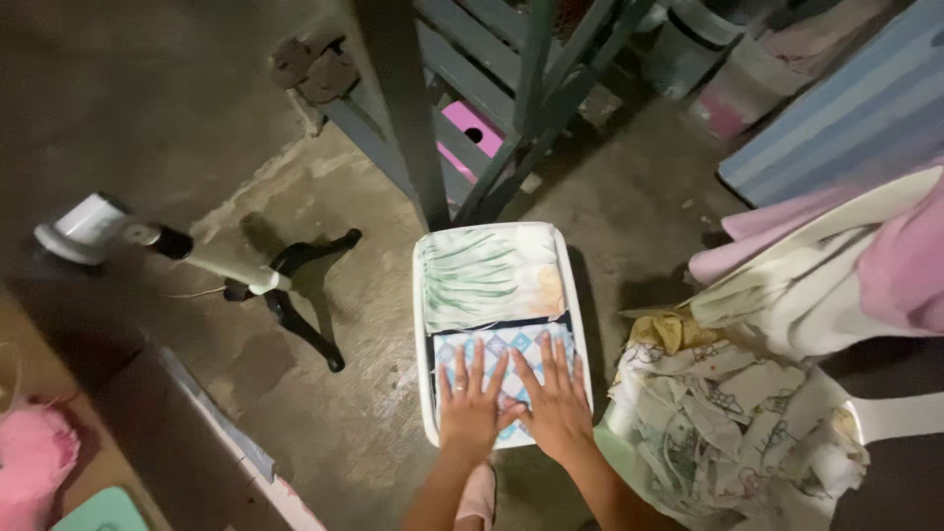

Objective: The person folds several pieces of patterned bedding and towels by hand, smoothing and aligning edges, then stacks them neatly on a white plastic chair. The items include a green-leaf patterned sheet, a blue-checkered towel, and a Hello Kitty patterned sheet.

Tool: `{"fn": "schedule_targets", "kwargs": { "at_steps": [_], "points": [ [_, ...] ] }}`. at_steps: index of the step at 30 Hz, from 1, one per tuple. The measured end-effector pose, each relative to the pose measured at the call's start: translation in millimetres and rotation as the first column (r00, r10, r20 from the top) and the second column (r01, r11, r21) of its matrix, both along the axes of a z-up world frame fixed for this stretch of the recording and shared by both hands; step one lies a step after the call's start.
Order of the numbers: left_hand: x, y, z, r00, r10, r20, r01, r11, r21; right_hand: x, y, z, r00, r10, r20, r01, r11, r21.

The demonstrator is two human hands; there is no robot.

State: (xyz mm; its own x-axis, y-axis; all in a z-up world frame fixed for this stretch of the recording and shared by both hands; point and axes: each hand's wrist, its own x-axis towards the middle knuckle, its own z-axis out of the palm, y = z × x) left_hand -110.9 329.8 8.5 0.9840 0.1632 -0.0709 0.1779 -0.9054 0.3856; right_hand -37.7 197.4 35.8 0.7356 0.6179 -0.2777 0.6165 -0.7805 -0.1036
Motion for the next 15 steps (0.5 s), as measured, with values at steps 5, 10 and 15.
{"fn": "schedule_targets", "kwargs": {
  "at_steps": [5, 10, 15],
  "points": [
    [10, 12, -19, 0.933, -0.051, -0.357, 0.036, 0.998, -0.049, 14, 6, -17, 0.993, 0.005, -0.114, -0.025, 0.985, -0.169],
    [24, 14, -22, 0.852, -0.086, -0.517, 0.051, 0.995, -0.083, 27, 2, -23, 0.983, 0.002, -0.183, -0.021, 0.995, -0.101],
    [21, 9, -3, 0.823, -0.072, -0.563, 0.063, 0.997, -0.036, 22, -9, -27, 0.981, 0.027, -0.190, -0.038, 0.998, -0.058]
  ]
}}
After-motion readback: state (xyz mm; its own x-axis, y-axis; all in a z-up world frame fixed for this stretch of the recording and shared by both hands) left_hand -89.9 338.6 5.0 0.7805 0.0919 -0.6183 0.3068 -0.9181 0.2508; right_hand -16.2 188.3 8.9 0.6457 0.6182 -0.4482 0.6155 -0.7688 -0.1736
